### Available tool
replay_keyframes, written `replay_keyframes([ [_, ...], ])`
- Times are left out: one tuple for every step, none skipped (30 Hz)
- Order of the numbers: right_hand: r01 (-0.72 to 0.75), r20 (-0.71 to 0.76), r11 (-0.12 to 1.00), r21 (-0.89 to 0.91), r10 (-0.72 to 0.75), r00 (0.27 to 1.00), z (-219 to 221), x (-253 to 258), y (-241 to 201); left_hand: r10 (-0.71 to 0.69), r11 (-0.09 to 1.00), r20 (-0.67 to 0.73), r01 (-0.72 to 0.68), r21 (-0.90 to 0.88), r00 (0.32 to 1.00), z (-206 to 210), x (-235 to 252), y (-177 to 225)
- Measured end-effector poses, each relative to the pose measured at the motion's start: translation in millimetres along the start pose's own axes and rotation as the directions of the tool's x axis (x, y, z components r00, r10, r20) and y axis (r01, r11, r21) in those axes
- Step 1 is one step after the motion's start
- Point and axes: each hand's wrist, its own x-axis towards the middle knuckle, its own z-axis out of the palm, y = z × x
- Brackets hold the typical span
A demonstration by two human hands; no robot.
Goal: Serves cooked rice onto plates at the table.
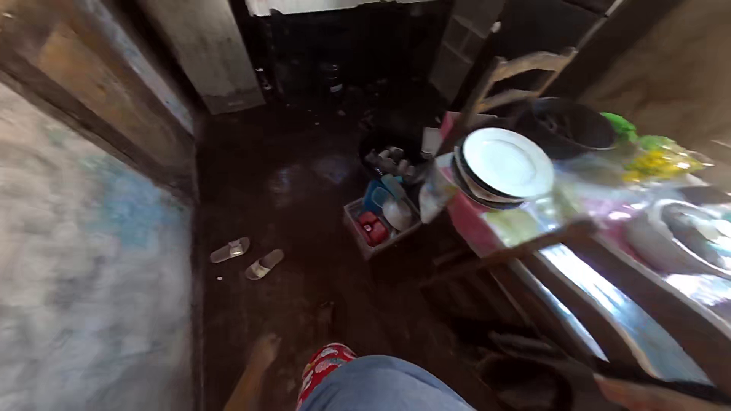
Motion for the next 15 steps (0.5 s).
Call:
replay_keyframes([
  [0.092, 0.041, 0.996, 0.023, -0.092, 0.995, -6.3, 37.1, 7.2, -0.012, 1.000, 0.061, 0.011, 0.020, 0.998, 0.0, 12.2, -19.0],
  [0.147, 0.067, 0.985, 0.092, -0.154, 0.986, -8.9, 76.1, 13.5, -0.011, 1.000, 0.075, 0.010, 0.013, 0.997, 8.0, 33.7, -46.7],
  [0.161, 0.069, 0.967, 0.200, -0.177, 0.982, -7.2, 117.0, 19.2, -0.005, 1.000, 0.060, 0.004, 0.016, 0.998, 20.6, 60.3, -76.2],
  [0.137, 0.046, 0.935, 0.328, -0.160, 0.986, -0.5, 159.3, 23.7, -0.001, 1.000, 0.036, 0.000, 0.029, 0.999, 31.7, 89.0, -102.1],
  [0.079, 0.009, 0.894, 0.440, -0.092, 0.996, 10.4, 200.4, 22.6, 0.001, 1.000, 0.036, -0.002, 0.028, 0.999, 30.4, 105.3, -111.2],
  [-0.006, -0.020, 0.855, 0.519, 0.019, 1.000, 22.5, 239.5, 17.9, 0.027, 1.000, 0.055, -0.027, 0.000, 0.998, 15.2, 109.1, -101.3],
  [-0.101, -0.029, 0.818, 0.566, 0.142, 0.989, 35.7, 276.3, 14.4, 0.082, 0.994, 0.063, -0.078, -0.071, 0.995, -10.8, 107.9, -78.1],
  [-0.202, -0.020, 0.785, 0.586, 0.263, 0.965, 51.6, 310.1, 15.2, 0.128, 0.986, 0.090, -0.116, -0.121, 0.988, -47.2, 105.3, -41.2],
  [-0.305, 0.004, 0.759, 0.575, 0.370, 0.929, 70.1, 340.2, 20.4, 0.150, 0.973, 0.112, -0.127, -0.194, 0.982, -90.1, 93.5, 9.5],
  [-0.396, 0.036, 0.751, 0.528, 0.446, 0.894, 90.1, 365.0, 31.9, 0.186, 0.950, 0.098, -0.153, -0.273, 0.978, -130.5, 84.2, 61.5],
  [-0.464, 0.085, 0.760, 0.456, 0.482, 0.872, 109.5, 383.5, 50.0, 0.254, 0.910, 0.040, -0.225, -0.349, 0.966, -166.1, 75.5, 109.9],
  [-0.481, 0.148, 0.786, 0.389, 0.462, 0.874, 125.1, 394.4, 69.2, 0.377, 0.842, -0.030, -0.356, -0.405, 0.926, -201.1, 63.5, 154.9],
  [-0.422, 0.220, 0.837, 0.348, 0.365, 0.905, 131.5, 399.1, 83.4, 0.546, 0.732, -0.081, -0.522, -0.437, 0.834, -237.6, 47.2, 196.2],
  [-0.284, 0.268, 0.906, 0.313, 0.202, 0.942, 124.6, 400.0, 79.2, 0.744, 0.548, -0.133, -0.711, -0.440, 0.655, -272.2, 30.8, 232.3],
  [-0.158, 0.280, 0.951, 0.265, 0.081, 0.956, 105.5, 399.7, 47.4, 0.895, 0.293, -0.194, -0.856, -0.426, 0.402, -302.9, 13.2, 264.3],
])
